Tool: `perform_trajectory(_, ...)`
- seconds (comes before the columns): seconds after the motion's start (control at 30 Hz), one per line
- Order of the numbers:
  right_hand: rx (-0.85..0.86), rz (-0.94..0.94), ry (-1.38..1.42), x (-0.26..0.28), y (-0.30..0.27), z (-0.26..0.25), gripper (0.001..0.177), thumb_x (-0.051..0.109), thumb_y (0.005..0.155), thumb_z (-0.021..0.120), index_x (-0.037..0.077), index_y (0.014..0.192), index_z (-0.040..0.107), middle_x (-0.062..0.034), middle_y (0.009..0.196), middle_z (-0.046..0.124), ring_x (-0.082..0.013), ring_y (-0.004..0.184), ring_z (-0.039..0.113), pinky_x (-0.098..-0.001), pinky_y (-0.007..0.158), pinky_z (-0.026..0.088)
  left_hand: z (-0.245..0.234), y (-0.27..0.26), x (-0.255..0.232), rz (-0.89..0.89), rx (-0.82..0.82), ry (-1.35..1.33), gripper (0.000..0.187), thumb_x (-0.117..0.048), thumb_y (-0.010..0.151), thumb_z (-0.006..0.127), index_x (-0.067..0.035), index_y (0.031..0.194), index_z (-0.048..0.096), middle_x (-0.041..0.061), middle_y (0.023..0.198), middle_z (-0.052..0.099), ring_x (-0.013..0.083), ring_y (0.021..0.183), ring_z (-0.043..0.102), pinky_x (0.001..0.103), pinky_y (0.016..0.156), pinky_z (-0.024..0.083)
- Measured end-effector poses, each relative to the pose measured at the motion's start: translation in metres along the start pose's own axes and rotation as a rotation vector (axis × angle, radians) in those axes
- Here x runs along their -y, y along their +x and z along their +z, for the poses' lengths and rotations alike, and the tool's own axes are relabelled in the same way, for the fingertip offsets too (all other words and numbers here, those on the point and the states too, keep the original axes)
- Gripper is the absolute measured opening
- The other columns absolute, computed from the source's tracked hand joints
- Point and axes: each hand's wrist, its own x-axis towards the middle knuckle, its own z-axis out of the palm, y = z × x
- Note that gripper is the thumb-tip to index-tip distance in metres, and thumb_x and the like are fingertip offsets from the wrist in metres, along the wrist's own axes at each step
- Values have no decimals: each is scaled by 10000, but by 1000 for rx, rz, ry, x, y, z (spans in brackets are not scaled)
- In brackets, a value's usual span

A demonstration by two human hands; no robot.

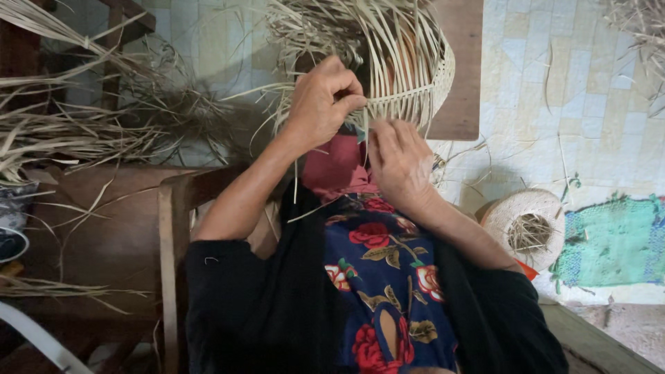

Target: The person weaves a straw hat by hand, interlacing long strips of dried plant material around a central base.

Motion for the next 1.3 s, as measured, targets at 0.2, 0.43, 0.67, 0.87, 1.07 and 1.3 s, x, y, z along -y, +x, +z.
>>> perform_trajectory(0.2, -28, 9, -50, -6, 12, 3, 172, 110, 1018, 747, 18, 1098, 626, -147, 1034, 618, -245, 857, 562, -351, 697, 513, -5, 5, -1, -14, 43, 162, 207, -244, 906, 823, -190, 772, 675, -52, 872, 482, 183, 866, 495, 418, 790, 353)
perform_trajectory(0.43, -20, 52, 26, -10, -2, 13, 90, 64, 1024, 720, 36, 994, 640, -67, 841, 617, -173, 695, 543, -286, 545, 460, -10, 9, -10, 20, 102, 164, 224, -175, 914, 822, -135, 751, 674, -21, 851, 564, 164, 682, 522, 369, 594, 399)
perform_trajectory(0.67, 624, 446, 6, 10, -18, 20, 551, 327, 1073, 458, 50, 1543, 382, -49, 605, 594, -264, 463, 575, -465, 411, 428, -8, 8, -4, -27, 121, 4, 152, -100, 927, 769, -96, 790, 703, -1, 796, 547, 141, 668, 506, 346, 660, 409)
perform_trajectory(0.87, 705, 285, -103, 7, -44, 16, 627, 288, 1070, 463, -119, 1506, 270, -153, 678, 679, -345, 512, 659, -479, 415, 464, -7, 5, 22, 130, 150, -214, 106, -115, 1003, 709, -72, 912, 676, 37, 884, 572, 167, 770, 552, 341, 741, 449)
perform_trajectory(1.07, 690, 785, 335, -28, -80, -7, 544, 395, 1073, 383, 123, 1542, 341, -131, 868, 780, -439, 882, 742, -568, 808, 542, -2, 13, 43, 166, 145, -359, 110, -153, 963, 804, -82, 919, 732, 79, 791, 609, 193, 742, 612, 322, 710, 487)
perform_trajectory(1.3, 377, 995, 1061, -162, -186, 10, 239, -22, 1009, 475, -87, 1064, 699, -258, 912, 733, -345, 636, 756, -336, 620, 587, 3, 11, 49, 130, 170, -420, 134, -178, 973, 792, -79, 919, 720, 60, 773, 590, 146, 713, 564, 286, 674, 450)
